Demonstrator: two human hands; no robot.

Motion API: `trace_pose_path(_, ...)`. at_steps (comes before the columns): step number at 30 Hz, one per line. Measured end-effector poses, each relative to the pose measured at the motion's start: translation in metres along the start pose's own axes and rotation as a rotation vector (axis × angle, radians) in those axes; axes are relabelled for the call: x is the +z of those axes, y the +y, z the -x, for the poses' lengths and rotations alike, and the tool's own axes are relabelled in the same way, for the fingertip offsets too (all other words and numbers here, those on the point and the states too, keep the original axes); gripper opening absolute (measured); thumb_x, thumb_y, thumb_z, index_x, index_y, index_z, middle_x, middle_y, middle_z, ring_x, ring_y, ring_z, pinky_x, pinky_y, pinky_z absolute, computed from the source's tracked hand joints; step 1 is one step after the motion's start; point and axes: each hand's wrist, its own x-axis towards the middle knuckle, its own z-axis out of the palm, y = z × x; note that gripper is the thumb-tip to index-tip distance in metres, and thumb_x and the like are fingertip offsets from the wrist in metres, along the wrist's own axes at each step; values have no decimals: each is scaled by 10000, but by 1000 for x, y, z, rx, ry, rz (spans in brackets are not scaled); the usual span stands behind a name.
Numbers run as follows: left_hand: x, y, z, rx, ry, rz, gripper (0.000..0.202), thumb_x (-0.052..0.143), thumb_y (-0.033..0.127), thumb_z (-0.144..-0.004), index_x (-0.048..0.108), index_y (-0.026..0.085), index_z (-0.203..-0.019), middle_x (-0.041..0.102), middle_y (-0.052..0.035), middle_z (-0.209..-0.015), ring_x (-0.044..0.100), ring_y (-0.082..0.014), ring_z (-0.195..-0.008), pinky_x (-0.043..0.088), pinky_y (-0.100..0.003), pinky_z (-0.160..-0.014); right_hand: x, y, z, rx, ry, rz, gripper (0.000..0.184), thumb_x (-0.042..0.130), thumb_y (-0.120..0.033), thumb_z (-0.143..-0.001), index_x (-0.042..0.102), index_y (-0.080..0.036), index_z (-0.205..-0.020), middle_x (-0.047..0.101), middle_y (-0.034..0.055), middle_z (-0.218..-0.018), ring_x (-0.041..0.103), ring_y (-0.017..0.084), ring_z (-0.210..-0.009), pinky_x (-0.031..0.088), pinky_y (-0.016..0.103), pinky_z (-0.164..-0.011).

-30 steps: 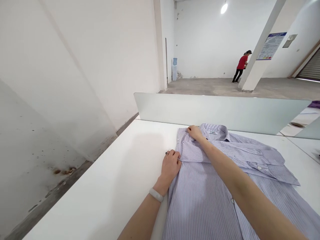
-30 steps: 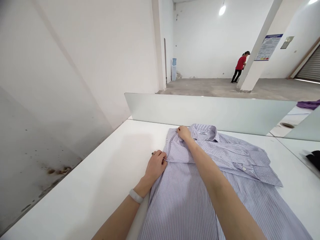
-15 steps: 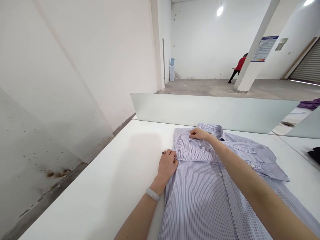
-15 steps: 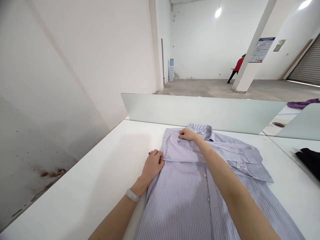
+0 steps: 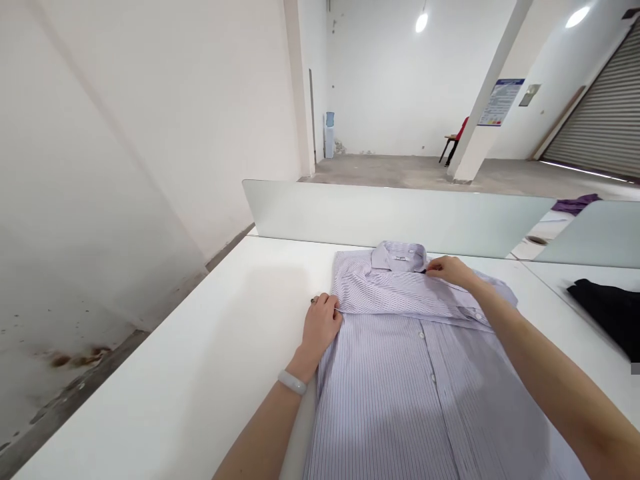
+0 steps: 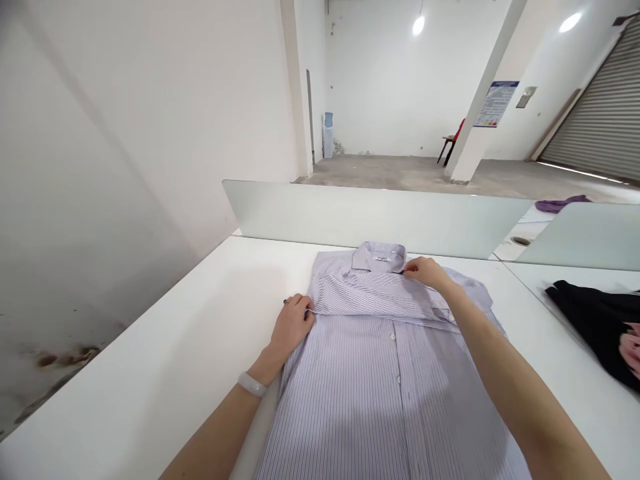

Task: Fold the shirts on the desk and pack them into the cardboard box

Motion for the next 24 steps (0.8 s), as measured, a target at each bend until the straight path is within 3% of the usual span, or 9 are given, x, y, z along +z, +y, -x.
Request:
trace_pose_path(5, -2, 0, -2, -2, -10, 1, 164, 462, 59, -789, 543, 197, -824, 574, -49, -895, 525, -216, -892, 443, -347, -819, -13, 56, 22, 87, -27, 70, 273, 590, -354, -778, 733, -214, -965, 721, 58, -1030, 658, 217, -906, 493, 299, -806)
trace_pose_path(9, -3, 1, -3, 3, -12, 9, 163, 463, 61, -785, 541, 200, -818, 585, -51, -904, 530, -217, -892, 446, -358, -837, -8, 72, 25, 43, -87, 91, 323, 604, -366, -777, 728, -229, -1042, 717, 52, -1053, 657, 208, -948, 500, 293, -852)
trace_pose_path(13, -2, 0, -3, 6, -10, 7, 153, 460, 70, -788, 536, 201, -815, 585, -53, -907, 532, -221, -888, 449, -360, -836, -4, 83, 20, 123, -14, 135, 380, 573, -320, -780, 694, -220, -1127, 697, 74, -1102, 649, 220, -982, 493, 324, -868)
trace_pose_path(24, -2, -2, -4, 15, 2, 13, 137, 461, 90, -789, 540, 200, -809, 587, -58, -895, 534, -228, -885, 455, -376, -836, -27, 113, 40, 214, 0, 151, 272, 547, -341, -782, 737, -222, -936, 716, 77, -1042, 653, 245, -955, 504, 344, -824)
